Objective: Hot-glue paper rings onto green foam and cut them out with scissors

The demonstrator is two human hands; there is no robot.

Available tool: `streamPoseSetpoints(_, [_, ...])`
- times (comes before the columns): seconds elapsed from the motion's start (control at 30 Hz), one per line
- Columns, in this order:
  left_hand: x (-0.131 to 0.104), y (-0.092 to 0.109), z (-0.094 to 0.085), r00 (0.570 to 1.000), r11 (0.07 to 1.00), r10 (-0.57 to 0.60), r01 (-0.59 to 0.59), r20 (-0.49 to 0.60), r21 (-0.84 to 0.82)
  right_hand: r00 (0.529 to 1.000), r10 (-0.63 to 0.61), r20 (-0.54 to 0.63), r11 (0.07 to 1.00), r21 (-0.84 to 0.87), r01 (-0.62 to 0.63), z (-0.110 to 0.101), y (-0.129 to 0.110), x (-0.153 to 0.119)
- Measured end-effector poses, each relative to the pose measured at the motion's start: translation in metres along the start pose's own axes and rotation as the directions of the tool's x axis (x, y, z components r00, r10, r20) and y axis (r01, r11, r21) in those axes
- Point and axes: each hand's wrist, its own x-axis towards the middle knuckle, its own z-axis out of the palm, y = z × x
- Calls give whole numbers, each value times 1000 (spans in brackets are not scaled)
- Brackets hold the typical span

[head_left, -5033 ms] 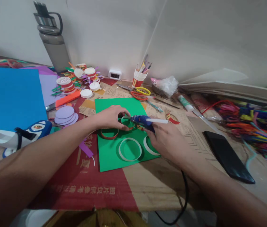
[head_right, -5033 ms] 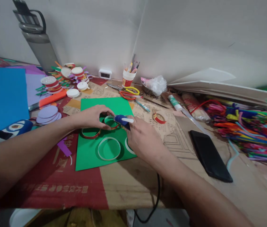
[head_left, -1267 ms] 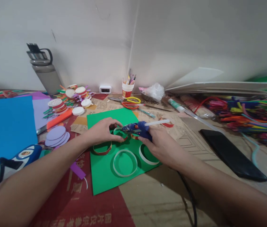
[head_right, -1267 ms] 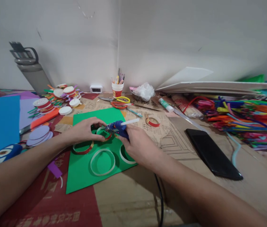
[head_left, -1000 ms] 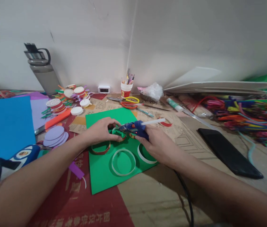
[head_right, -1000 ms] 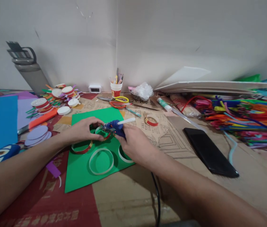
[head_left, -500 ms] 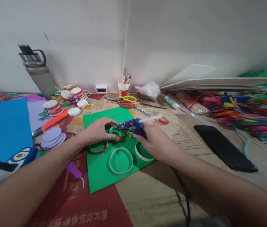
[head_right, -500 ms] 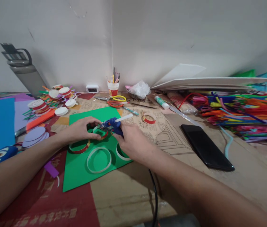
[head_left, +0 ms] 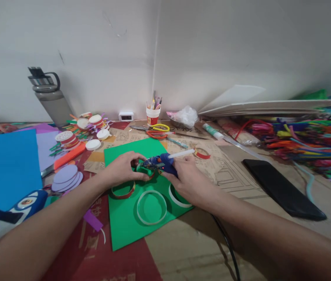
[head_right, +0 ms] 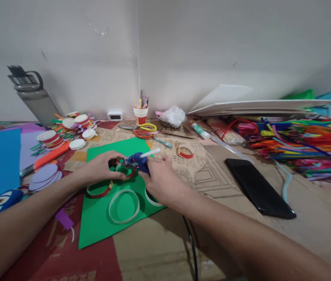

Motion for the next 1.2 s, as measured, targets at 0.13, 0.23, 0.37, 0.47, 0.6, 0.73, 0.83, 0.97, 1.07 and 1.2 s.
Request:
streamPoseSetpoints(0.13, [0, 0, 0, 1000, 1000, -3, 3, 4, 2, 1000, -11, 7, 1000, 2, 11, 3, 2, 1])
streamPoseSetpoints(0.23, [0, 1, 0, 1000, 1000, 0, 0, 1, 11, 1000, -20, -2, 1000, 10, 20, 6, 4, 2])
streamPoseSetpoints(0.37, [0, 3, -1, 1000, 1000, -2, 2, 3, 19, 1000, -28, 5, 999, 25, 28, 7, 4, 4])
streamPoseSetpoints(0.47, [0, 3, -1, 1000, 1000, -9, 8, 14, 22, 999, -36, -4, 999, 23, 36, 7, 3, 4])
streamPoseSetpoints(0.6, [0, 2, 0, 1000, 1000, -11, 11, 19, 14, 998, -54, -19, 998, 23, 54, 7, 2, 4])
streamPoseSetpoints(0.73, [0, 3, 0, 1000, 1000, 1, -1, 4, 10, 999, -52, 0, 998, 26, 52, 8, 1, 5])
streamPoseSetpoints(0.83, [0, 3, 0, 1000, 1000, 1, 0, 6, -7, 999, -37, 28, 999, 17, 37, 7, -1, 5])
streamPoseSetpoints(0.97, [0, 4, -1, 1000, 1000, 5, -5, 17, -4, 998, -28, 61, 999, 21, 27, 5, -3, 6])
streamPoseSetpoints(1.07, [0, 4, -1, 1000, 1000, -2, 2, 18, -2, 997, -30, 75, 999, 25, 28, 5, -3, 6])
streamPoseSetpoints(1.2, [0, 5, -1, 1000, 1000, -9, 10, 26, -3, 997, -64, 37, 998, 24, 63, 7, 0, 5])
